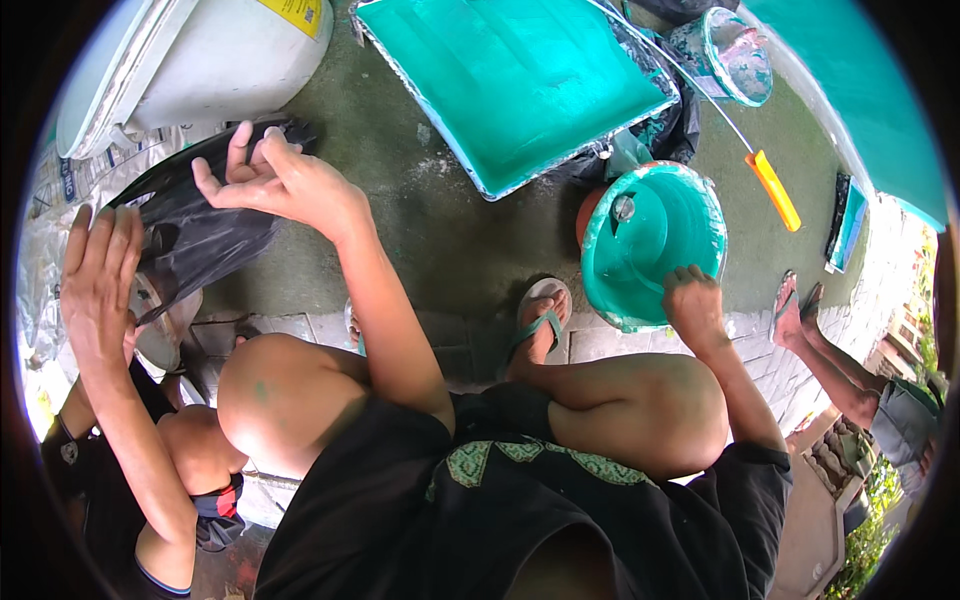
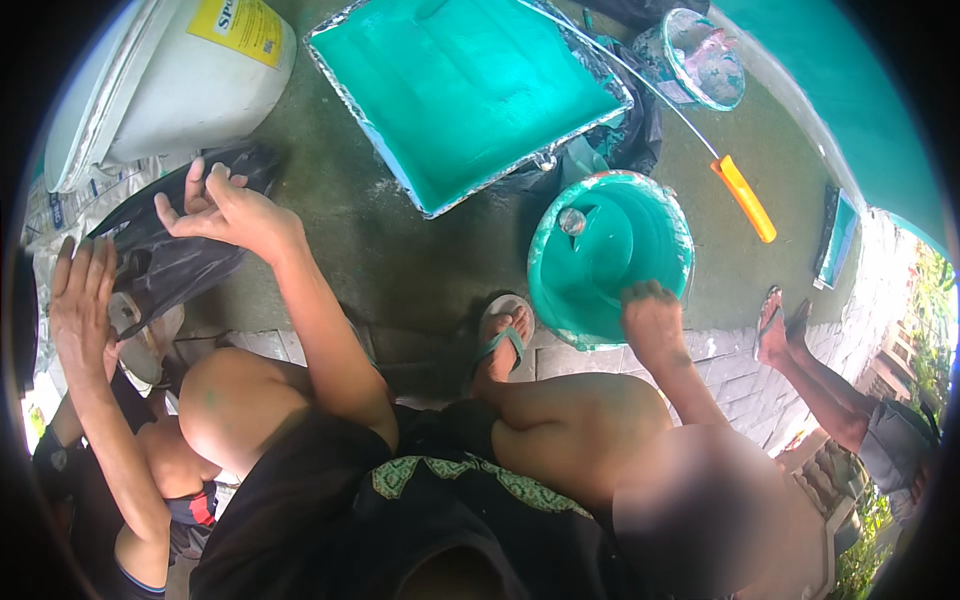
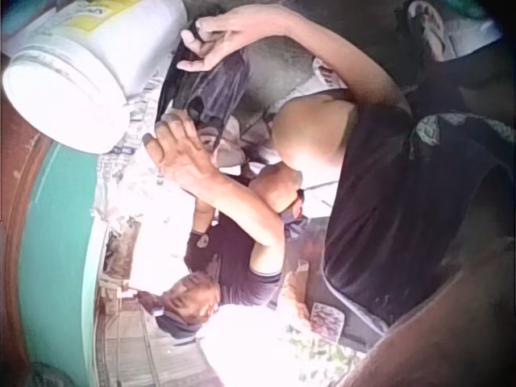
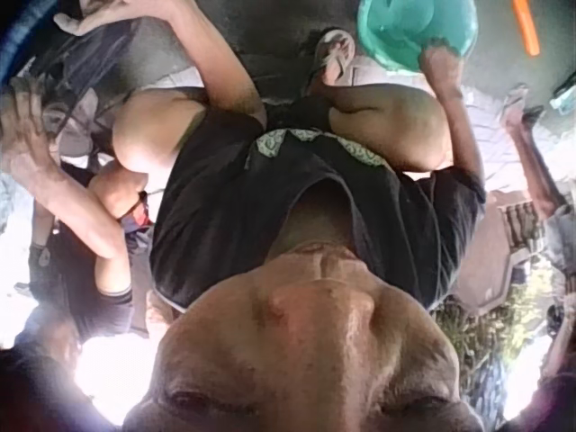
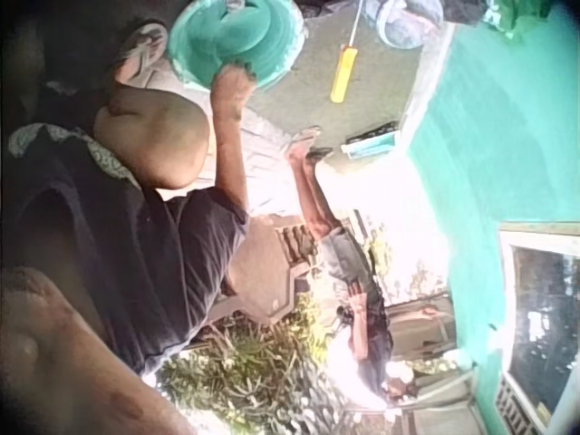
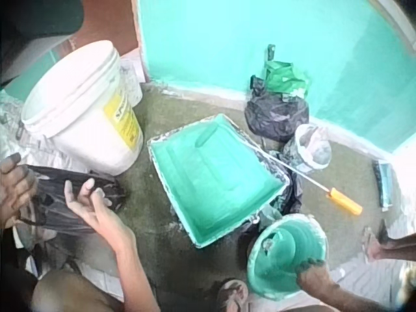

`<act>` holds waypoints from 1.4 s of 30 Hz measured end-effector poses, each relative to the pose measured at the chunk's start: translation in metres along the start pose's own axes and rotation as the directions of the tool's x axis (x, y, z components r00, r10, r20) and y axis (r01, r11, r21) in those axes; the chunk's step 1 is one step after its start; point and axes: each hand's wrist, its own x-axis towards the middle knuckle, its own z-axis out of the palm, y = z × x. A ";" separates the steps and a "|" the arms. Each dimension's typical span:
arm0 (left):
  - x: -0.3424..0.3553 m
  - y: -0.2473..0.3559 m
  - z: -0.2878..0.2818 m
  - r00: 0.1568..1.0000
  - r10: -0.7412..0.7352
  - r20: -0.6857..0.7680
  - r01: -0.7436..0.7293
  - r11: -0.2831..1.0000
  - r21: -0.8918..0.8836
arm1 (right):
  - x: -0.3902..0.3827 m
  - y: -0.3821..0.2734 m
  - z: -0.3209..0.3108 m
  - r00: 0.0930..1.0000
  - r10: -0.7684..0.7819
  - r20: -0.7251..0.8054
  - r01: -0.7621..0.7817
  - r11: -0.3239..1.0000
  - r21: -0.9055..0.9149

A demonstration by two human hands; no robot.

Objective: The person stirs white liquid in a bucket using a plastic cup and then mixes green paint in a separate bucket using their hand.

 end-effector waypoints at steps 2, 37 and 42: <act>-0.003 0.005 0.003 1.000 -0.019 -0.008 0.019 1.000 0.012 | -0.008 -0.001 0.009 0.994 -0.067 0.085 0.069 0.997 -0.021; -0.025 -0.004 0.015 0.977 -0.160 0.140 0.152 0.986 0.065 | -0.005 0.027 -0.027 0.996 0.078 0.052 -0.090 0.945 0.314; -0.023 -0.009 0.010 0.978 -0.169 0.121 0.162 0.985 0.064 | 0.013 0.055 -0.085 0.976 0.211 -0.055 -0.179 0.917 0.356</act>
